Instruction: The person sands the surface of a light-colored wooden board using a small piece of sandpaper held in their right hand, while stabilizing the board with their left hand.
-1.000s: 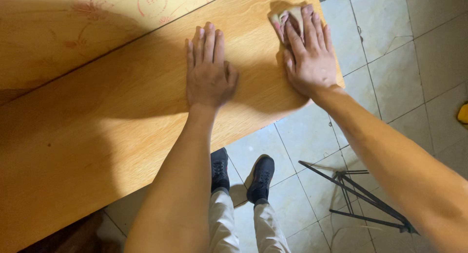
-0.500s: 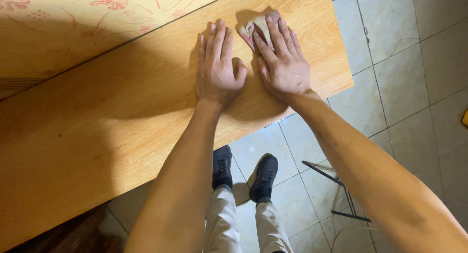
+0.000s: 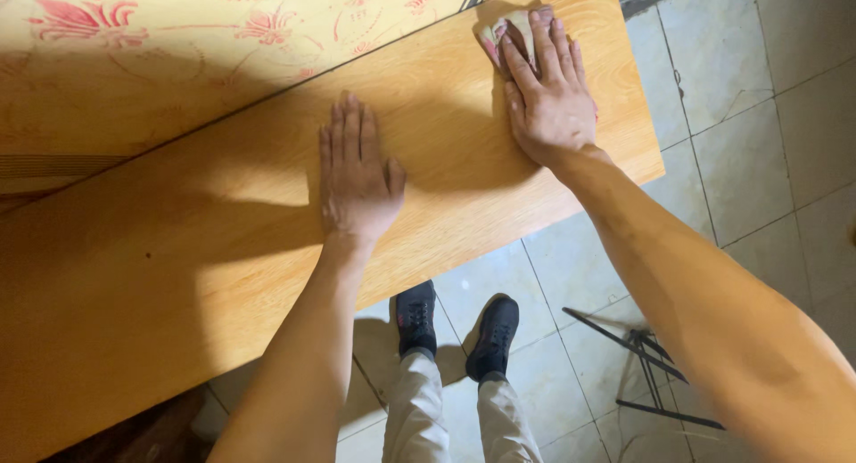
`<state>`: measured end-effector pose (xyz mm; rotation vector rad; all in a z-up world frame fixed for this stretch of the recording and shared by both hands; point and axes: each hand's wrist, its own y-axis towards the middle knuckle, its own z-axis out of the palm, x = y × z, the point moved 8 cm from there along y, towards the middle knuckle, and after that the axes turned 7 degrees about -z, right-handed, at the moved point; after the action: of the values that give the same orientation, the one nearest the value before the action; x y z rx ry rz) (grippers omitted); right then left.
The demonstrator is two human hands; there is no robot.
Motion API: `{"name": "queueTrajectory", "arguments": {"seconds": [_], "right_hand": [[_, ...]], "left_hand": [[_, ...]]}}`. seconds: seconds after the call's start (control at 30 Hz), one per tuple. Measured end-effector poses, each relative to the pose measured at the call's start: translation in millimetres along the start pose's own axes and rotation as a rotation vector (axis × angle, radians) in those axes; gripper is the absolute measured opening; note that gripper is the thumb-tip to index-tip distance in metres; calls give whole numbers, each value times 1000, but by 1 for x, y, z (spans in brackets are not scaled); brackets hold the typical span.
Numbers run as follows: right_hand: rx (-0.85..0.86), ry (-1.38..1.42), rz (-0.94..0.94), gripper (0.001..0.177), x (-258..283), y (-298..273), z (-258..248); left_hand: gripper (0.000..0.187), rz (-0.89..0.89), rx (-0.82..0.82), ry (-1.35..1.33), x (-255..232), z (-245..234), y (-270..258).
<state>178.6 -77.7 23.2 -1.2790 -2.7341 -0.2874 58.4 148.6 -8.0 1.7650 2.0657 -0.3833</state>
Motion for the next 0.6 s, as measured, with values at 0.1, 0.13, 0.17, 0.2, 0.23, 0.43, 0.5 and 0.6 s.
{"name": "queueTrajectory", "arguments": {"seconds": [0.1,0.13,0.17,0.2,0.23,0.43,0.5,0.6], "right_hand": [[-20,56,-22,53,32,6,4],[-29,55,-34,53,44,4,2],[-39,53,-47,52,53,2,-1],[-29,72,-77,50,60,-7,-4],[-19,92,-106,47,67,-17,-7],[104,45,-122,49,44,-44,-20],[104,26,-109,50,31,-35,-18],[80,18,-97,49,26,-16,-9]], "left_hand": [[70,-13,18,2,2,-3,-3],[71,-14,19,-11,-1,-5,-3],[73,-14,20,-23,-1,-6,1],[73,-12,16,-8,-2,-7,0],[72,-9,13,6,-1,-7,-1],[73,-21,28,2,1,-6,1],[74,-25,30,2,3,-5,7],[74,-27,7,2,3,-5,2]]}}
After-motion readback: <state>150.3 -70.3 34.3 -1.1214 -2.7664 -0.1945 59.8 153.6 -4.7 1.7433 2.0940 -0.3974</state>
